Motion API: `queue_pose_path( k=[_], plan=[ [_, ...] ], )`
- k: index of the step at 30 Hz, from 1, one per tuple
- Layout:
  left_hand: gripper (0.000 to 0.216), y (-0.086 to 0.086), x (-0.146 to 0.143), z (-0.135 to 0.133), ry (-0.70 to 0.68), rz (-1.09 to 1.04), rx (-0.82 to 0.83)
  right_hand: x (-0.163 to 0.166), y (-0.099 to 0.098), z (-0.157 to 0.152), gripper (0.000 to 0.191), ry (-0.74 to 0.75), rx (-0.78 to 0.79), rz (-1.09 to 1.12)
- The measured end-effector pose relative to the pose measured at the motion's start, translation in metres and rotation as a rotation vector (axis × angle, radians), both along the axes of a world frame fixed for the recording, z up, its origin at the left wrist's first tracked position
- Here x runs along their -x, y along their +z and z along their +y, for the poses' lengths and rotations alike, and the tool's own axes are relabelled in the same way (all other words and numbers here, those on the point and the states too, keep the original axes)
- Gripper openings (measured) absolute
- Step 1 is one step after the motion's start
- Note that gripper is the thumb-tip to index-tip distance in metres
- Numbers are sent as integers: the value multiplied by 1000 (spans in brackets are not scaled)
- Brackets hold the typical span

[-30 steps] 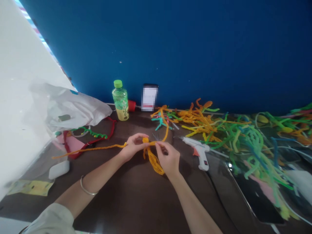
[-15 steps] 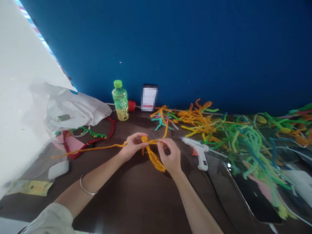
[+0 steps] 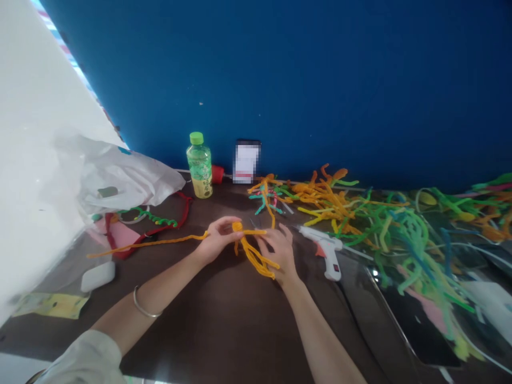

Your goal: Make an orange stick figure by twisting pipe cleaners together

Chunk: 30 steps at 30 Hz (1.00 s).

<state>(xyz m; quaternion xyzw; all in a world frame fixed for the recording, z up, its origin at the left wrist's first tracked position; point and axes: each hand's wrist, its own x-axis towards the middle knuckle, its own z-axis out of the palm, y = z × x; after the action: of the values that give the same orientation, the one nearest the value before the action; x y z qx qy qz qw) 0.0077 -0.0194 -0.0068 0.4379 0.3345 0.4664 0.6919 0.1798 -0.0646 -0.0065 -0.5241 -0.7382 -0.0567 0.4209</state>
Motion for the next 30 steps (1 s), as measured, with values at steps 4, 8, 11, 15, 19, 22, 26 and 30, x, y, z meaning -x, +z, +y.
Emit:
queue_pose_path(
  k=[4, 8, 11, 15, 19, 22, 26, 30],
  plan=[
    [36, -1, 0, 1, 46, 20, 8, 0, 0, -3, 15, 30, 6, -71],
    [37, 0, -1, 1, 76, 41, 16, -1, 11, -9, 20, 103, 86, -196],
    [38, 3, -2, 0, 81, 61, 24, -1, 18, -12, 21, 142, 87, -289],
    [39, 6, -3, -1, 90, 117, 5, 0, 21, -13, 22, 134, 16, -411],
    [41, 5, -3, -1, 71, 127, -6, 3, 23, -14, 25, 152, -27, -484],
    [41, 3, -3, -1, 58, 132, -20, 5, 26, -13, 26, 170, -23, -471],
    [39, 3, -3, -1, 75, 175, -46, 7, 27, -8, 26, 174, -37, -468],
    [39, 4, -3, -1, 65, 194, -59, 7, 26, -2, 23, 160, 0, -513]
  ],
)
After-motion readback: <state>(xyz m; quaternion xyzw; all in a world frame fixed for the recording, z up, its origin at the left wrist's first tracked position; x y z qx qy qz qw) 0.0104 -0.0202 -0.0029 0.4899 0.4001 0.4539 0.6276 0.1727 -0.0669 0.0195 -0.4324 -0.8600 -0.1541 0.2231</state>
